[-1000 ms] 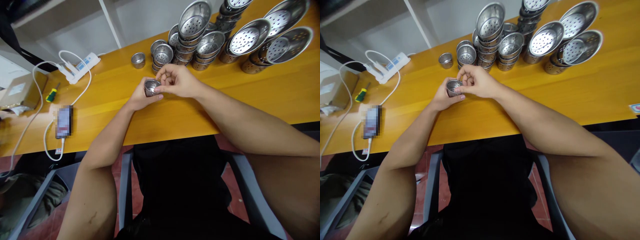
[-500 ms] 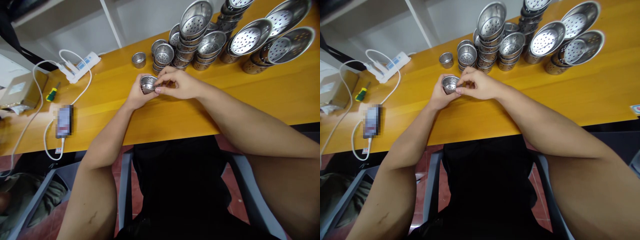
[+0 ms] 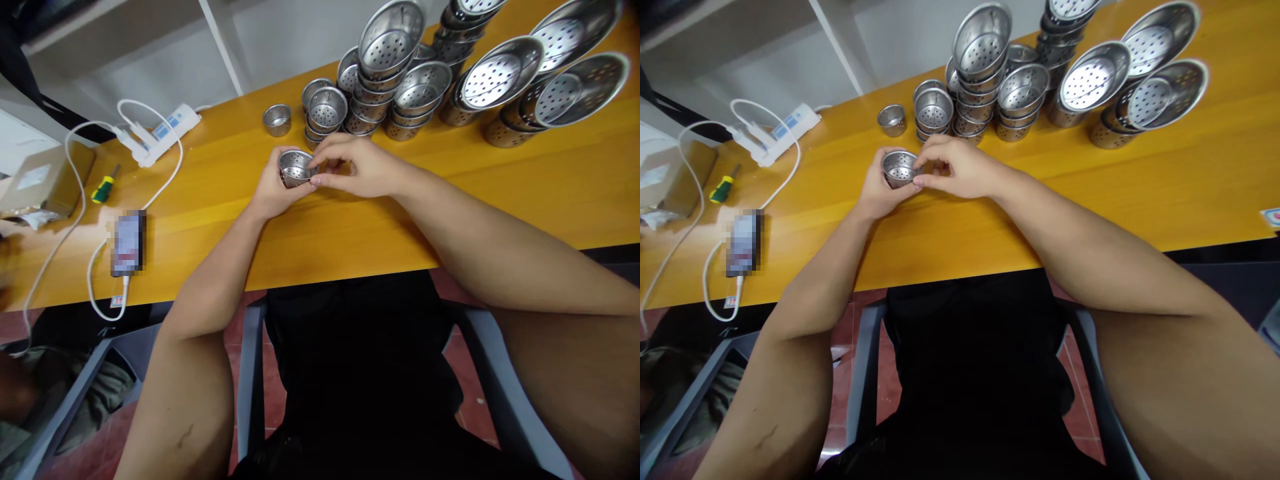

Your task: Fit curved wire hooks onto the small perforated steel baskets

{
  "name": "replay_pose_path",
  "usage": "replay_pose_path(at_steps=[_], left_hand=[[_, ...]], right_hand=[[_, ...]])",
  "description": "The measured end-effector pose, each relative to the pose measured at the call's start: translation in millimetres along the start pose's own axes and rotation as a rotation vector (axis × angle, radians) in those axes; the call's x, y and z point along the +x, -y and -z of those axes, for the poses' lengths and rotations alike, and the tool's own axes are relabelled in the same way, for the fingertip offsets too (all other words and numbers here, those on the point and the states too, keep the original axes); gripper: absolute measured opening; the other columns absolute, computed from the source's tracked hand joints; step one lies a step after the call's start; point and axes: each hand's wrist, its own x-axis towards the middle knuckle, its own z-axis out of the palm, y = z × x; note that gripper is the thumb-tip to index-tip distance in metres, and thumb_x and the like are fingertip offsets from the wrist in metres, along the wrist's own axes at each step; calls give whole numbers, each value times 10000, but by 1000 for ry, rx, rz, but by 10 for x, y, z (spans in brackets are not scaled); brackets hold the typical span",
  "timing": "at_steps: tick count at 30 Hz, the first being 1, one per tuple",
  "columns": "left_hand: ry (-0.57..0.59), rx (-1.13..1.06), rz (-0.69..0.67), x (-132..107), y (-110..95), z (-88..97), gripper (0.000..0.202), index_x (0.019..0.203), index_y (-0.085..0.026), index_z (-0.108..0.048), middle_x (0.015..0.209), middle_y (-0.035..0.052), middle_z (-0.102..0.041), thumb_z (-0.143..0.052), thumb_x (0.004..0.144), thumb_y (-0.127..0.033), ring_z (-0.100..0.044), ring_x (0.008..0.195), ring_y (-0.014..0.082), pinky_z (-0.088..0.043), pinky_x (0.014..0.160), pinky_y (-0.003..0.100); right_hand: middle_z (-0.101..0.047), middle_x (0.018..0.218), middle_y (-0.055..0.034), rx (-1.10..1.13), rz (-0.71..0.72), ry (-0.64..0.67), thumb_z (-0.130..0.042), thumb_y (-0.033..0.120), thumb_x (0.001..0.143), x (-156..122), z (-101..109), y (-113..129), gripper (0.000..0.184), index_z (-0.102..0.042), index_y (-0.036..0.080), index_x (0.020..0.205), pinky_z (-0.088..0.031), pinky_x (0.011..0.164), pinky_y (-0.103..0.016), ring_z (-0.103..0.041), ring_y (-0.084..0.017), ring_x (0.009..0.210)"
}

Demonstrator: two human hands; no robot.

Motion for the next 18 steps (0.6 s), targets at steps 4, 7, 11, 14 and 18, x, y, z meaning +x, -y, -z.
replay_pose_path(at_steps=[4, 7, 11, 14, 18], left_hand=[[8, 32, -12, 3, 20, 0, 1127, 1606, -312, -628, 1477, 138, -757, -1001, 876, -1085, -806, 1363, 362, -687, 1255, 593], [10, 49, -21, -1, 52, 2, 1124, 1627, -314, -609, 1492, 136, -740, -985, 899, -1082, -794, 1396, 369, -675, 1275, 598], [23, 61, -35, -9, 58, 6, 1152, 1636, -309, -590, 1485, 143, -733, -989, 887, -1089, -789, 1407, 385, -668, 1283, 613], [42, 58, -44, -5, 34, 12, 1174, 1643, -298, -587, 1469, 144, -735, -999, 878, -1087, -794, 1402, 391, -666, 1286, 621], [57, 27, -39, 9, -21, 8, 1192, 1635, -302, -589, 1462, 134, -750, -1002, 855, -1103, -819, 1343, 367, -690, 1250, 595]], right_hand=[[-888, 1401, -117, -27, -14, -2, -991, 810, 1100, -5, 11, 4, 509, -979, 345, 1306, -714, 1078, -571, -839, -369, 1058], [-900, 1418, -125, -61, -18, -6, -1011, 795, 1091, -4, 14, -1, 520, -975, 340, 1341, -696, 1183, -609, -851, -407, 1148], [-887, 1427, -144, -68, 2, 29, -1002, 738, 1113, -2, -13, -29, 476, -972, 331, 1359, -701, 1221, -646, -839, -430, 1204], [-857, 1436, -145, -51, 21, 59, -995, 692, 1116, -4, -47, -46, 429, -982, 321, 1331, -699, 1269, -667, -811, -443, 1301], [-811, 1440, -113, -25, 11, 124, -945, 622, 1143, -7, -76, -43, 365, -984, 364, 1398, -722, 1271, -644, -781, -409, 1321]])
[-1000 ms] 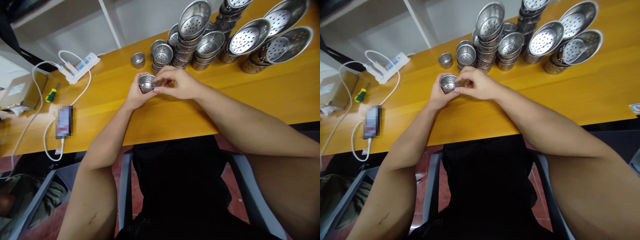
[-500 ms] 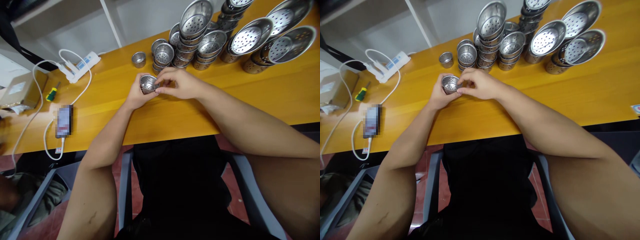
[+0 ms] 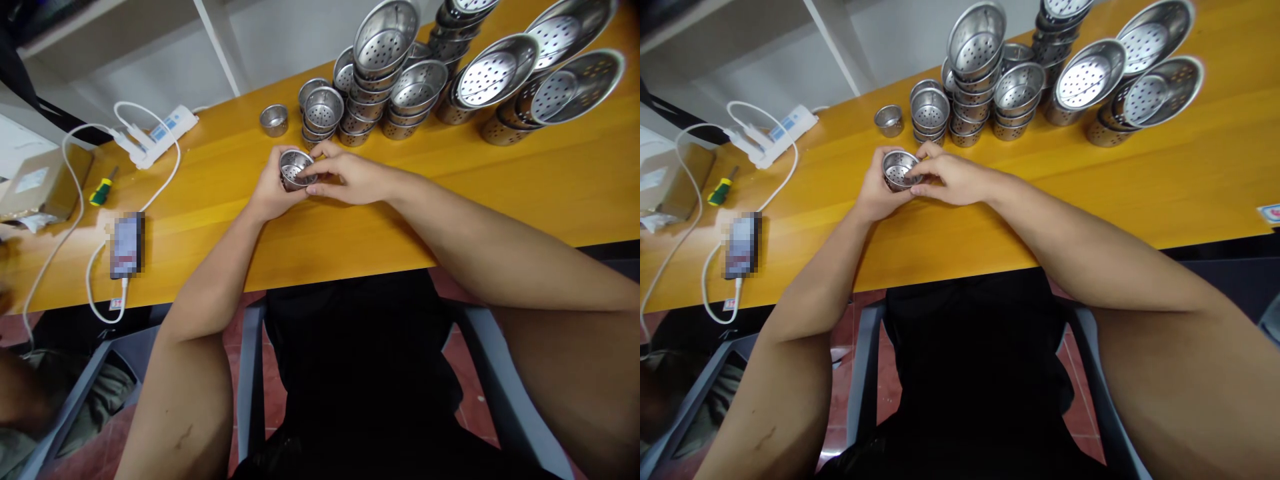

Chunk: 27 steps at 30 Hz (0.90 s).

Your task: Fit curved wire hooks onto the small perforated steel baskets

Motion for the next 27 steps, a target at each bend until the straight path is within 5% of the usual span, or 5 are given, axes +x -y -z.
replay_pose_path(at_steps=[9, 16, 20, 27], left_hand=[[9, -28, 46, 11, -38, -27, 1162, 1626, -309, -605, 1450, 120, -764, -1059, 852, -1048, -833, 1360, 383, -686, 1292, 632], [3, 45, -40, -9, 120, 17, 1139, 1677, -354, -541, 1537, 116, -775, -943, 920, -1104, -869, 1433, 388, -709, 1296, 609], [29, 65, 11, -36, 25, 43, 1045, 1685, -343, -555, 1519, 128, -804, -963, 995, -1013, -898, 1388, 380, -746, 1260, 601], [31, 94, 124, -21, -246, 73, 966, 1617, -324, -632, 1471, 110, -823, -1052, 984, -921, -889, 1397, 374, -734, 1291, 600]], right_hand=[[-763, 1414, -124, -15, 41, 38, -895, 610, 1183, -1, -20, -12, 389, -973, 361, 1472, -670, 1357, -634, -758, -399, 1364], [-774, 1456, -145, 27, 36, -44, -901, 853, 1168, -1, -38, -42, 659, -902, 293, 1516, -759, 1128, -559, -777, -335, 1152], [-758, 1400, -132, 46, 42, -1, -843, 906, 1186, 2, -45, -38, 651, -944, 308, 1423, -748, 1143, -561, -753, -351, 1202], [-712, 1371, -136, 25, 89, 36, -788, 910, 1217, 12, -62, -76, 696, -958, 310, 1527, -708, 1192, -580, -714, -362, 1237]])
